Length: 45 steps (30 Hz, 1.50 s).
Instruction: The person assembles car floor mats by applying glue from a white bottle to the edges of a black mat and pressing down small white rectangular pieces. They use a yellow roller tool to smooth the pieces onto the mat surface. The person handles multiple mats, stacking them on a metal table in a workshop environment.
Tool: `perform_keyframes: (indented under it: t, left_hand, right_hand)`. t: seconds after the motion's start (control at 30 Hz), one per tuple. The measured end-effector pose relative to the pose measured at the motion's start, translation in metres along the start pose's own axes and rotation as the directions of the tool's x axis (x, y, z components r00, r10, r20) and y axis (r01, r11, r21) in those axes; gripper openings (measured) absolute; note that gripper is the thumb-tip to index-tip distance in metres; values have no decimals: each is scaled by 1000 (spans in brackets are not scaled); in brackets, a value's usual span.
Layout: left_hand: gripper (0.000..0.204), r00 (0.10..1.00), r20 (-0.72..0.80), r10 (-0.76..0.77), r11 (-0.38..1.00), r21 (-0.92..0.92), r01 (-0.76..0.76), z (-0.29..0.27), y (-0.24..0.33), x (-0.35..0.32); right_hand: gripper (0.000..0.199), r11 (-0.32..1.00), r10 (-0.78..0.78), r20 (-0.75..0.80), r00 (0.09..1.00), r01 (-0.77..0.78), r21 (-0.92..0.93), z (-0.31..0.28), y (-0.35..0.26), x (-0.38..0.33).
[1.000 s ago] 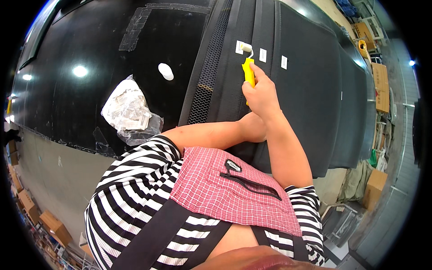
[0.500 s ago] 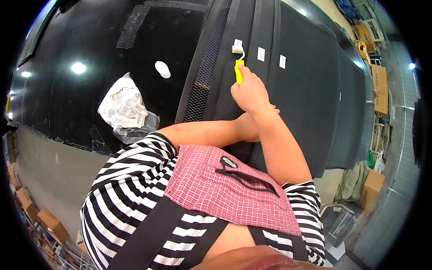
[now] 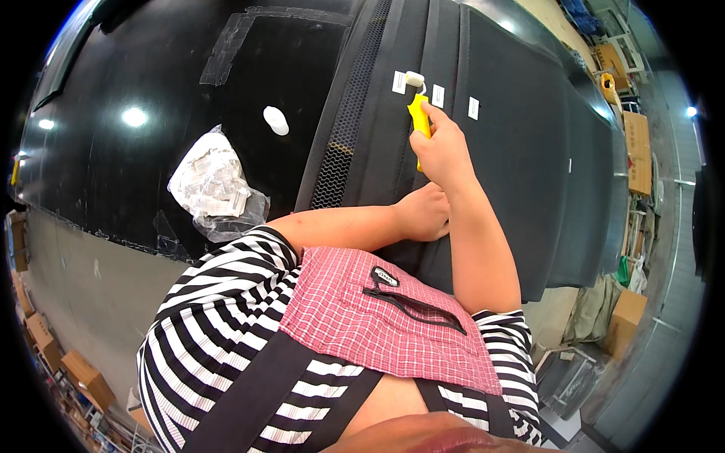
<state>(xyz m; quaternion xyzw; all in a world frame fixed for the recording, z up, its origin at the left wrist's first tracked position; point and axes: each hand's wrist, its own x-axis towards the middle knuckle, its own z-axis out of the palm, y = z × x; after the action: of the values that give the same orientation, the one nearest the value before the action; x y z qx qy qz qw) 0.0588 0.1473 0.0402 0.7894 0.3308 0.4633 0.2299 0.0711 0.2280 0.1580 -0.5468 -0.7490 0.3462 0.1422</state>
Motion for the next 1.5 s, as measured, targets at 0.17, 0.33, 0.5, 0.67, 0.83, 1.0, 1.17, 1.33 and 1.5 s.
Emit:
perform_keyframes:
  t: [0.17,0.33,0.5,0.67,0.83,1.0,1.17,1.33,1.5]
  left_hand:
    - [14,997,-62,-55,981,-192,42,-5,1,6]
    - [16,989,-29,-146,932,-340,127,-16,8,8]
    - [15,991,-49,-125,965,-240,110,-18,11,9]
    - [31,998,-46,-30,987,-156,23,-10,-1,6]
    - [53,978,120,-169,963,-193,189,-6,0,0]
    - [58,991,83,-102,989,-98,110,-10,2,0]
    - [53,983,33,-180,967,-175,183,6,-6,-9]
    - [32,994,93,-53,999,1,54,-8,10,8]
    - [30,981,191,42,993,100,-62,-14,18,1]
  right_hand:
    - [61,983,6,51,999,4,-181,22,7,11]
    - [63,953,31,100,994,0,-302,24,4,28]
    - [62,969,25,52,998,-12,-246,23,4,39]
    - [60,994,-100,-91,991,95,-60,18,20,30]
    - [57,982,-111,-43,993,103,-157,28,12,6]
    - [60,991,-101,5,995,101,-85,32,16,2]
    - [62,843,-154,-40,987,152,516,12,10,-56]
    - [60,478,-108,-216,970,242,844,-22,52,-121]
    - [56,535,92,-331,939,234,812,-65,100,-173]
